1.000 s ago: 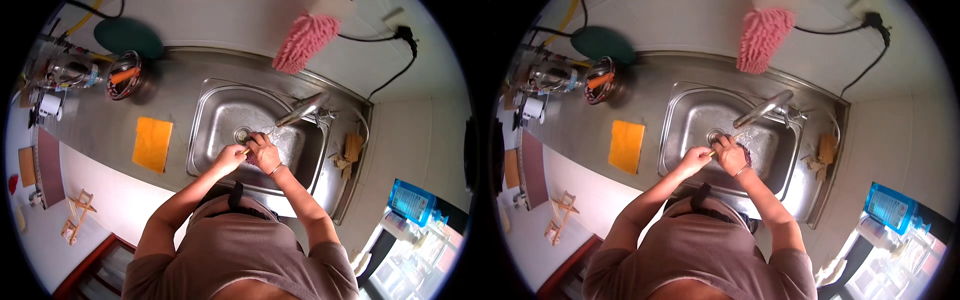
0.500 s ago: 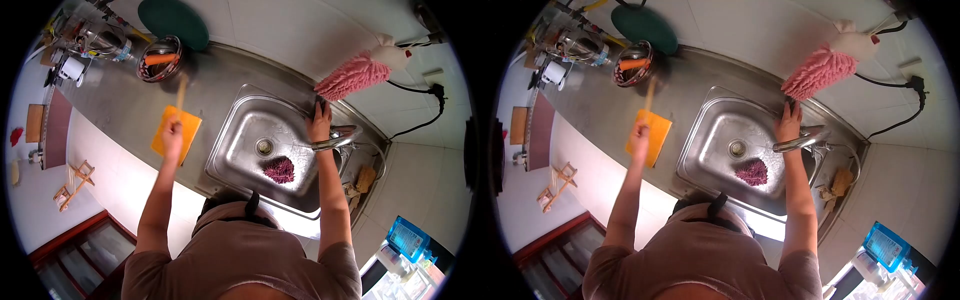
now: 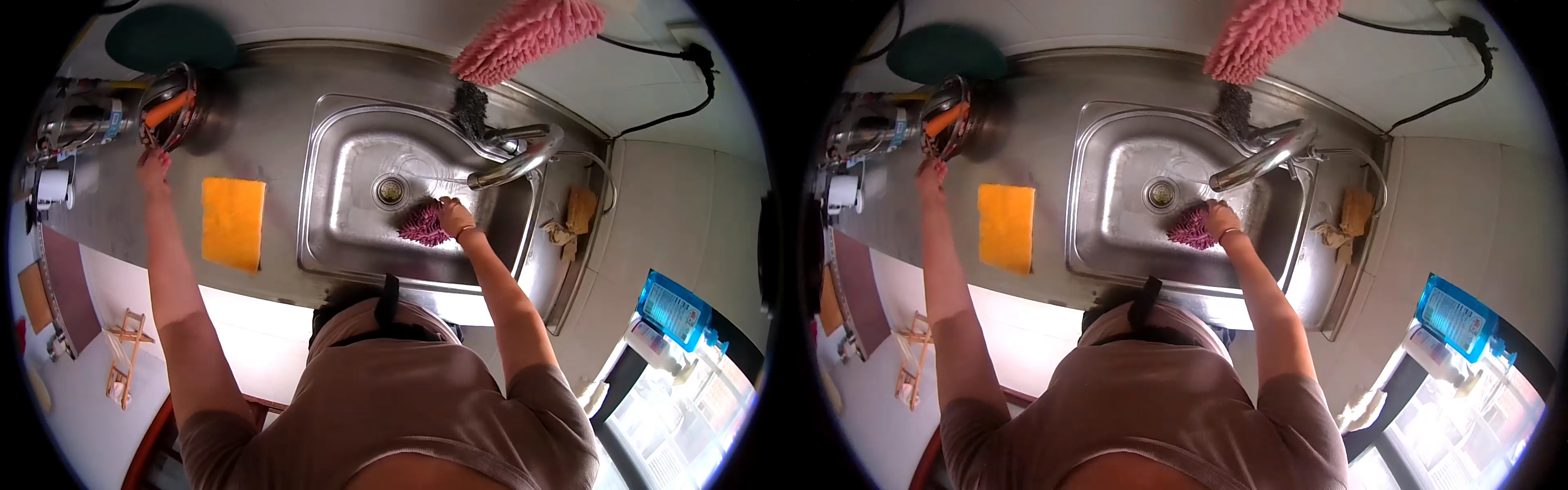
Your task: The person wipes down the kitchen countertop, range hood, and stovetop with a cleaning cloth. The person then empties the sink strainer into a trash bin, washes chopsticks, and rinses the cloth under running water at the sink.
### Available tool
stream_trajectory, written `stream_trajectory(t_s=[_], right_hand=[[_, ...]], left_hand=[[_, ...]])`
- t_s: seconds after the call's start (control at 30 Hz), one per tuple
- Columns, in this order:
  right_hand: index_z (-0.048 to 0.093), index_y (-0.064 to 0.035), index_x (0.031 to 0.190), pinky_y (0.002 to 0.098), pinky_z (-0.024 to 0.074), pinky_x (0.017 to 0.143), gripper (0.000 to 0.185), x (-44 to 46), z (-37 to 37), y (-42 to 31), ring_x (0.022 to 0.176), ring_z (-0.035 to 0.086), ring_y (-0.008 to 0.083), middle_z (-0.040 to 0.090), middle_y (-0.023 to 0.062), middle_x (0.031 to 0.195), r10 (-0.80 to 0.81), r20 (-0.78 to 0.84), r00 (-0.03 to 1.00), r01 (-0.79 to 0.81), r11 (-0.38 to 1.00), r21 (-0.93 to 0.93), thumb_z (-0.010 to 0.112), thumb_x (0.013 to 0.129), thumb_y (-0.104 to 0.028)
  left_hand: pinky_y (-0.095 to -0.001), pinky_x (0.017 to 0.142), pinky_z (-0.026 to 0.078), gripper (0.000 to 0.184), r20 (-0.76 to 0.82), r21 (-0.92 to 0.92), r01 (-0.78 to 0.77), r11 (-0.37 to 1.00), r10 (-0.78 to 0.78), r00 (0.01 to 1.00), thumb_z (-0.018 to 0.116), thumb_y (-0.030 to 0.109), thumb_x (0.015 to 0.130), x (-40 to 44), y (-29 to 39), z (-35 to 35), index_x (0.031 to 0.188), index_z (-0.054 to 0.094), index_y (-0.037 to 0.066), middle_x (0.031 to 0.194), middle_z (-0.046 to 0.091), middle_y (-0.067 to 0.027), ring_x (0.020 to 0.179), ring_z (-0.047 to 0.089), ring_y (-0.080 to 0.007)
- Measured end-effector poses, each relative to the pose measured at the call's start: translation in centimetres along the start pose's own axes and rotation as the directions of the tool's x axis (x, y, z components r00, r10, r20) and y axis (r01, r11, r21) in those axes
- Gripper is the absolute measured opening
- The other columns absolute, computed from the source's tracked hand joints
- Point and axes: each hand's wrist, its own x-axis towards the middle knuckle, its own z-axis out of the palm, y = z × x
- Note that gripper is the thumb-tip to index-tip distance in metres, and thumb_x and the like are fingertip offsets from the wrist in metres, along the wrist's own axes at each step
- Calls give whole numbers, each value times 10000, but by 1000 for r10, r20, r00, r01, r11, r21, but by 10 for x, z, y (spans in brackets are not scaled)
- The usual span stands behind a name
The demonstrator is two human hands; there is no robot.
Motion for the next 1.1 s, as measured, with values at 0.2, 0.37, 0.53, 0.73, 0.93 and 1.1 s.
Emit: stream_trajectory(t_s=[0.2, 0.37, 0.53, 0.73, 0.93, 1.1], right_hand=[[383, -40, 1266, 422, 429, 909, 559, 5, 83, 30, 1039, 535, 384, 536, 255, 1120, 313, 57, 948, -318, 940, 126, 566, 756, -177], [593, 33, 937, 370, 473, 783, 360, 8, 65, 0, 885, 606, 337, 630, 220, 892, 384, -87, 919, -307, 837, 453, 559, 676, -212], [623, 25, 933, 321, 467, 733, 348, 23, 24, -29, 803, 626, 263, 647, 187, 830, 267, -282, 922, -8, 740, 673, 570, 683, -212], [576, -9, 866, 314, 462, 698, 206, 31, -2, -57, 758, 569, 185, 597, 79, 764, 259, -150, 954, 75, 278, 958, 598, 678, -91], [556, -35, 1006, 245, 463, 725, 271, -6, -40, -83, 767, 564, 123, 595, 33, 842, 110, -60, 992, 51, 79, 996, 530, 742, 22], [557, -28, 1040, 250, 460, 765, 247, -9, -22, -53, 819, 564, 110, 611, 46, 880, -34, -24, 999, 36, 423, 906, 569, 798, -75]], left_hand=[[-240, 725, 492, 403, 253, -31, 19, 999, -10, 967, 593, 127, 836, -17, 4, -14, 1171, 448, -41, 962, 577, -88, 806, 580, -149], [-274, 785, 479, 410, 65, 18, -111, 994, 109, 992, 595, 123, 834, -87, 7, -5, 1187, 449, -26, 965, 583, -78, 845, 581, -160], [-258, 749, 477, 236, 275, -62, -109, 992, 122, 954, 586, 129, 836, -160, -78, 38, 1056, 554, 50, 882, 607, -52, 787, 584, -147], [-339, 764, 464, 455, 610, 361, 453, 815, -574, 546, 614, 354, 827, -321, -111, 158, 1159, 485, 72, 1037, 546, -58, 916, 548, -189], [-413, 874, 429, 507, 680, 307, 850, 427, -724, 119, 516, 412, 870, -359, -118, 216, 1232, 446, 65, 1146, 536, -103, 1005, 541, -263], [-309, 802, 446, 323, 666, 64, 690, 721, -546, 508, 516, 236, 895, -338, -108, 206, 1151, 519, 40, 1065, 600, -76, 937, 576, -172]])
